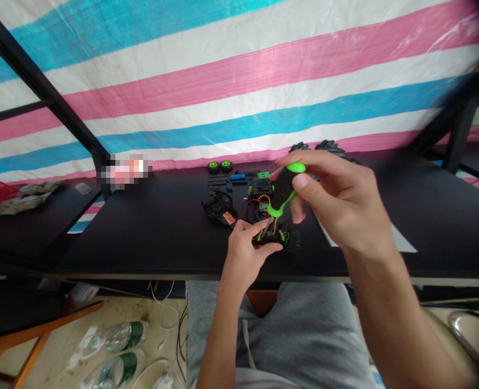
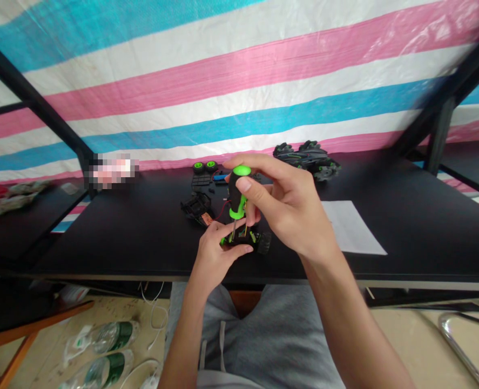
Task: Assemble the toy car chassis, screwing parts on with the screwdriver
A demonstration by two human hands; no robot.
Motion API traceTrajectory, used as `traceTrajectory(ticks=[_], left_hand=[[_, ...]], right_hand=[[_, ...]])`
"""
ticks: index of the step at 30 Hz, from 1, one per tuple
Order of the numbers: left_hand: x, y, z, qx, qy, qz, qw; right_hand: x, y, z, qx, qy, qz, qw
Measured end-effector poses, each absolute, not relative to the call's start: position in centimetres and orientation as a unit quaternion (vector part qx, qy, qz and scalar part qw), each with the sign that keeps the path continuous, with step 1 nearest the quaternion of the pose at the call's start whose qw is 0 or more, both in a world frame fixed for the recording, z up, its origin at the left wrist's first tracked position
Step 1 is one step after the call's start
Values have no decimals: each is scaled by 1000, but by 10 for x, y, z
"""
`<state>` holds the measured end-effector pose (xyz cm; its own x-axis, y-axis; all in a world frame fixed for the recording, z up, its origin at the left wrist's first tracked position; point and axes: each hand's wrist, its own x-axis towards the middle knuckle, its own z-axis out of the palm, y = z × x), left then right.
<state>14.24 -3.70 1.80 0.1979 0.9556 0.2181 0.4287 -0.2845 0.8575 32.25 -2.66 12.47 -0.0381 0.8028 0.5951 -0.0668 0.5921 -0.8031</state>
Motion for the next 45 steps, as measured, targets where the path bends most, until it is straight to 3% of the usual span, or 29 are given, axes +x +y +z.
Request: traceTrajectory(ticks=[9,16,26,36,45], left_hand=[[143,-36,15,694,493,409,330],[141,-34,7,699,480,421,323],[140,-34,8,696,485,412,333],[141,-36,14,703,495,401,317],[140,-35,12,694,491,404,336]], right_hand=[[328,-24,121,-281,-659,334,612],[339,-28,125,-259,-668,416,560],[325,-20,117,-261,-612,388,638],[329,-32,120,-273,-620,415,607],[322,-23,116,-280,-597,360,660]])
